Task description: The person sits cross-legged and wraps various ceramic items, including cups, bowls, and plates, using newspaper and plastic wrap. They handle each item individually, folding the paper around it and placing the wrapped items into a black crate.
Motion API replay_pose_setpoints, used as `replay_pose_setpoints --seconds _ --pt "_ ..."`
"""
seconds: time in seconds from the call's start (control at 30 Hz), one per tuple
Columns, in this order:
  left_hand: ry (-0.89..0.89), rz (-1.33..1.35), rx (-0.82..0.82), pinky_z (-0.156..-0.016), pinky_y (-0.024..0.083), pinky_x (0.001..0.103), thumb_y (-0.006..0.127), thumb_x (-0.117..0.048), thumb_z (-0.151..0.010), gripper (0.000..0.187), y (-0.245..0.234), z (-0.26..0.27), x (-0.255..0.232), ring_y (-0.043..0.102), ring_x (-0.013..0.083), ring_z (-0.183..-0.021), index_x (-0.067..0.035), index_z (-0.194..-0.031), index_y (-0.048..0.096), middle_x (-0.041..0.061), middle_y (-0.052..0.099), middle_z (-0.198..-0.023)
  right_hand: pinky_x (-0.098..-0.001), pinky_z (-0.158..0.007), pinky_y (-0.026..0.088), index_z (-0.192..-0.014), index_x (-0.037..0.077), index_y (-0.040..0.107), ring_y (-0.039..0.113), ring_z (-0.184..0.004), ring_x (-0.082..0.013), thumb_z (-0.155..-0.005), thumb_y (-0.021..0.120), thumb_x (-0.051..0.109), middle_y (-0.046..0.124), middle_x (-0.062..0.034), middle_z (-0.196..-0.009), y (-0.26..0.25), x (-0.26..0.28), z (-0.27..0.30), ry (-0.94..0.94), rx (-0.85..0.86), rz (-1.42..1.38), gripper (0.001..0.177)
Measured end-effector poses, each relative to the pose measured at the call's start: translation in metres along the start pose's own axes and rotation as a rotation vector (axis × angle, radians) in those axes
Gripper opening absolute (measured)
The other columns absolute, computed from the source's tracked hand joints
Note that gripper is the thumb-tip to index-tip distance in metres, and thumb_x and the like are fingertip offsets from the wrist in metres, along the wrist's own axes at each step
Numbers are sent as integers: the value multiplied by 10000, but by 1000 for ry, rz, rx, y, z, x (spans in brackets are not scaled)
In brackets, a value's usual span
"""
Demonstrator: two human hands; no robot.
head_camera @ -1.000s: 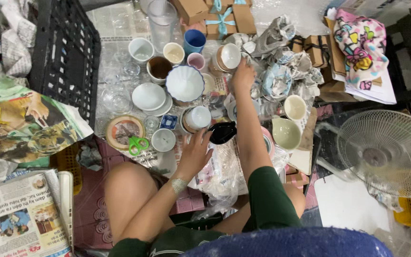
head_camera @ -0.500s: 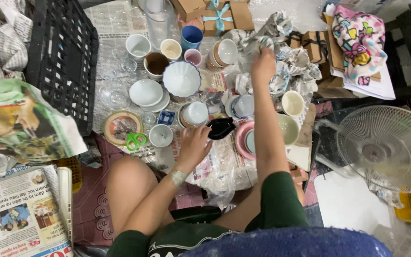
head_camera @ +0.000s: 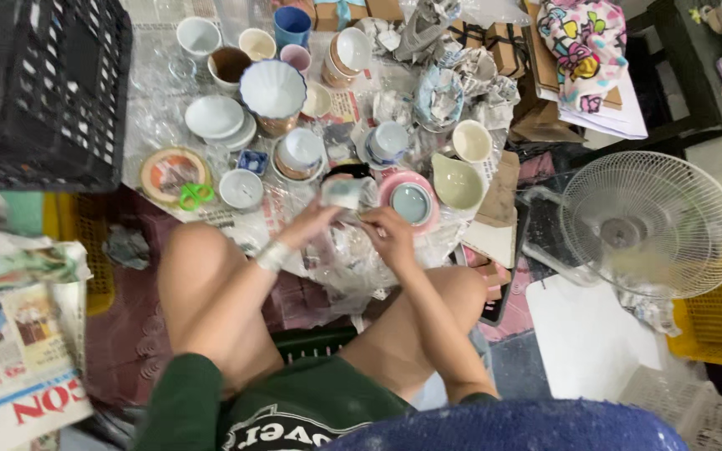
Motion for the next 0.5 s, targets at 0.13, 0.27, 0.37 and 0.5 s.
replay_pose_setpoints --seconds 0.13,0.27,0.37,0.5 --pt "-69 -146 -85 -1112 419 315 643 -177 -1001 511 -35 -3 26 539 164 -1319 -128 -1464 433 74 571 -1428 -298 -782 615 -1041 17 705 723 -983 -216 -885 777 -13 728 -102 -1124 10 -11 -4 71 -15 -61 175" --pt "-61 -126 -154 -995 478 309 650 -120 -923 445 -61 19 31 597 146 -1204 -132 -1348 522 43 637 -1304 -299 -862 647 -1146 24 679 715 -1099 -201 -922 736 11 688 -109 -1259 29 -14 1 120 76 -163 231" --pt "-86 -206 -303 -910 512 296 628 -102 -905 351 -84 37 42 639 139 -1101 -127 -1248 558 29 686 -1181 -309 -889 649 -1206 16 631 668 -1165 -193 -917 755 59 623 -103 -1320 55 -9 2 94 159 -246 317" --pt "197 -576 -320 -879 494 306 754 -64 -826 298 -75 43 27 627 185 -993 -62 -1054 563 107 658 -1018 -314 -869 632 -1269 -9 584 642 -1130 -187 -825 832 135 582 -99 -1277 81 -32 10 255 223 -282 529"
Point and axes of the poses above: each hand's wrist, its own z-axis away from the middle knuckle, its own y-axis out of the palm, x = y × z, the point moved 9 cm from there along -z, towards the middle knuckle
